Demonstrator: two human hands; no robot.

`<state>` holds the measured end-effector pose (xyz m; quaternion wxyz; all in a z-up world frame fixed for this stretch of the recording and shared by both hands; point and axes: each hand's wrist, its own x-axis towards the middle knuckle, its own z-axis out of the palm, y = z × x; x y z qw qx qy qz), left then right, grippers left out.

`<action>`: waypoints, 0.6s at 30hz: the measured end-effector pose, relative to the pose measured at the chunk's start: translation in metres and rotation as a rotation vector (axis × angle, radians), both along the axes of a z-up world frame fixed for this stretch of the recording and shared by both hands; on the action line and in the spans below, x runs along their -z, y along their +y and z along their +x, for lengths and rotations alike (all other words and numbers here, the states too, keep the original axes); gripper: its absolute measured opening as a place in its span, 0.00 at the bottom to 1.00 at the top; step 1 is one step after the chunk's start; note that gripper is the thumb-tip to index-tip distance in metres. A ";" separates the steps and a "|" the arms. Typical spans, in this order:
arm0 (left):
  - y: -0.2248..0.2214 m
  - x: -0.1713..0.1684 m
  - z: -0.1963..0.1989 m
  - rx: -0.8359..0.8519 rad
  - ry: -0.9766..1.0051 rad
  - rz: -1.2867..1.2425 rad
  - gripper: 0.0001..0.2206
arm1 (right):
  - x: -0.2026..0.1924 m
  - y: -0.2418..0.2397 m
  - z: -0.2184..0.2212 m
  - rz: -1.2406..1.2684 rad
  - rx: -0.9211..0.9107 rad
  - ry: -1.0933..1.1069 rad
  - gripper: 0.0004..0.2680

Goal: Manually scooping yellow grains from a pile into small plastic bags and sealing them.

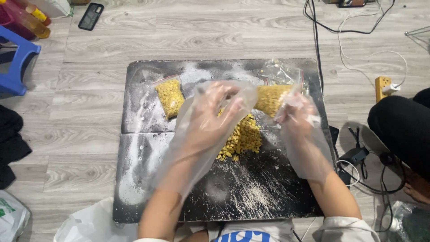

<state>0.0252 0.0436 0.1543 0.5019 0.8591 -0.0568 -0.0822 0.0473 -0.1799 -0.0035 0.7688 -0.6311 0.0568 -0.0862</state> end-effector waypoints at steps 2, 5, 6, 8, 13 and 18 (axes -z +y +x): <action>-0.002 -0.027 0.013 0.122 0.209 0.059 0.42 | -0.009 0.018 0.008 0.072 0.020 -0.232 0.02; -0.006 0.025 0.055 0.085 0.360 0.311 0.45 | -0.072 0.024 0.021 -0.314 -0.430 -0.073 0.11; 0.001 0.021 0.057 0.079 0.360 0.310 0.45 | -0.075 0.033 0.032 -0.313 -0.436 -0.074 0.11; 0.015 0.012 0.061 0.156 0.356 0.084 0.38 | -0.080 0.051 0.054 -0.306 -0.367 0.244 0.19; 0.035 0.031 0.086 0.056 0.324 0.166 0.35 | -0.072 0.079 0.093 -0.364 -0.281 0.439 0.15; 0.047 0.051 0.103 0.094 0.333 0.151 0.34 | -0.109 0.094 0.094 -0.520 -0.487 0.546 0.15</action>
